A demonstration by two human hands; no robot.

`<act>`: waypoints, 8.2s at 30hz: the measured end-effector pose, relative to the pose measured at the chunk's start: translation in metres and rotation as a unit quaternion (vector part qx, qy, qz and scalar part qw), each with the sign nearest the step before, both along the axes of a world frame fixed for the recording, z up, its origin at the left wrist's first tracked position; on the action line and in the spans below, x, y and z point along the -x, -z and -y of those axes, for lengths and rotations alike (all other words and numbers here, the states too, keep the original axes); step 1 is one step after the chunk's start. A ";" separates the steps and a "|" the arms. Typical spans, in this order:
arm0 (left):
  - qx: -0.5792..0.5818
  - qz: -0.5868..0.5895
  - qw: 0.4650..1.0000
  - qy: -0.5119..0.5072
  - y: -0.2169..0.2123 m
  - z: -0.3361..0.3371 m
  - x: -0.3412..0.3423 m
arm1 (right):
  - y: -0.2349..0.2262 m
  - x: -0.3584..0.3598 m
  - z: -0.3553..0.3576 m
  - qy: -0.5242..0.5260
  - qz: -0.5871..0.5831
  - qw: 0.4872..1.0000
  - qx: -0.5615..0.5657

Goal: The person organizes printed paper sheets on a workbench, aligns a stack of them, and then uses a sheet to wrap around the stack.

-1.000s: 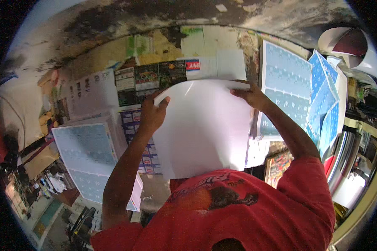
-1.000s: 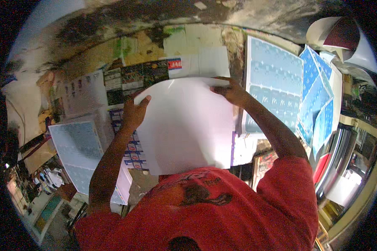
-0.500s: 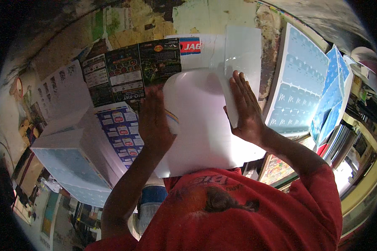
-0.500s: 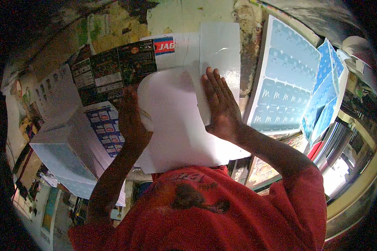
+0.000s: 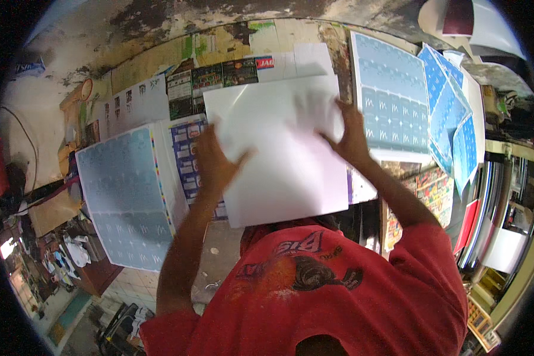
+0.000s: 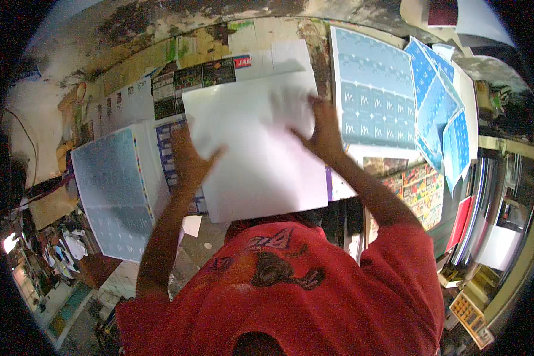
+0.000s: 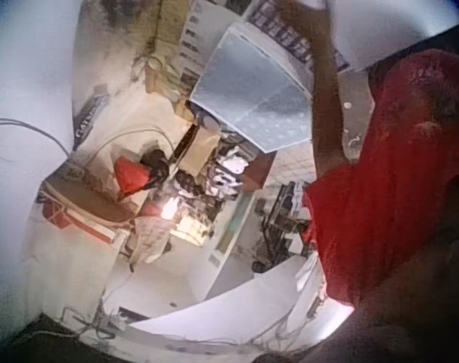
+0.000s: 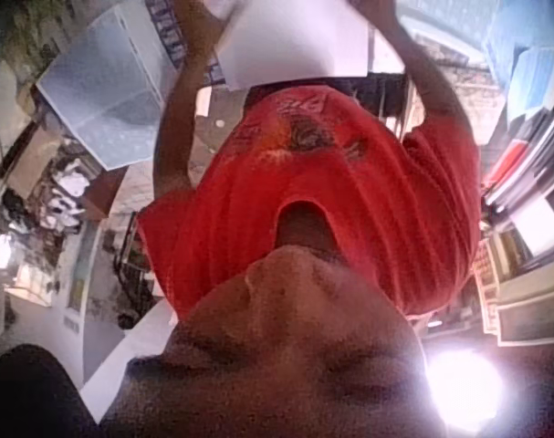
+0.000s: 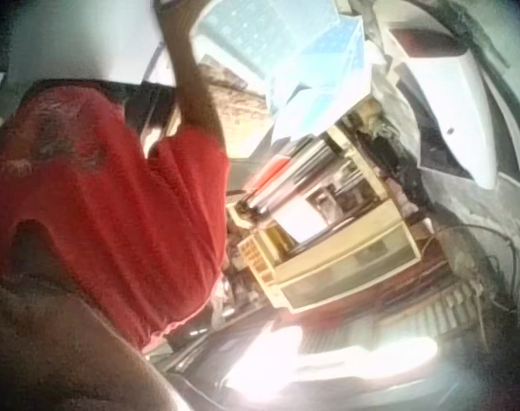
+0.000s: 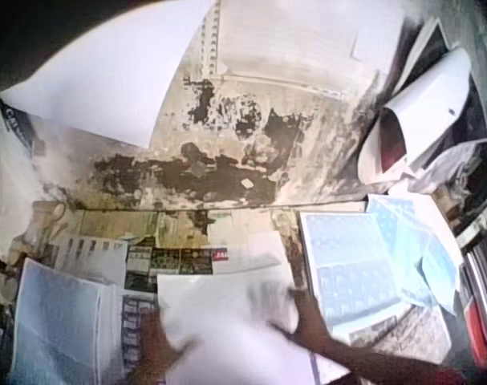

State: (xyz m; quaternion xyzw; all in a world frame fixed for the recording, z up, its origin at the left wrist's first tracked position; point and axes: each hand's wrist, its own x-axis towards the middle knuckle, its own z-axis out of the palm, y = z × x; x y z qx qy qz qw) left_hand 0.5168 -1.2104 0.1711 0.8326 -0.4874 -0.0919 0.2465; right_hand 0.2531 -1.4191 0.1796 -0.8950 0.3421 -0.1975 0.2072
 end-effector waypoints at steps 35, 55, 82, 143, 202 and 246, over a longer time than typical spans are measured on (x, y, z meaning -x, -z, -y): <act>-0.135 0.044 0.966 0.215 0.006 -0.011 0.030 | 0.005 -0.020 -0.072 -0.109 -0.220 0.969 -0.013; -0.129 -0.039 0.965 0.223 0.037 -0.007 0.025 | 0.025 -0.031 -0.058 -0.151 -0.178 0.966 -0.109; -0.228 -0.070 0.959 0.151 0.027 0.119 -0.136 | 0.008 -0.115 0.130 -0.170 -0.293 0.923 -0.180; -0.125 -0.320 0.926 -0.154 0.028 -0.183 0.161 | -0.051 -0.188 0.072 -0.202 -0.170 0.909 -0.321; -0.187 -0.803 0.548 -0.141 0.063 0.225 0.248 | -0.040 0.436 -0.092 0.574 0.140 0.806 0.030; 0.062 -0.609 0.783 -0.116 0.054 0.064 -0.078 | -0.007 0.030 0.124 0.073 0.037 0.813 -0.576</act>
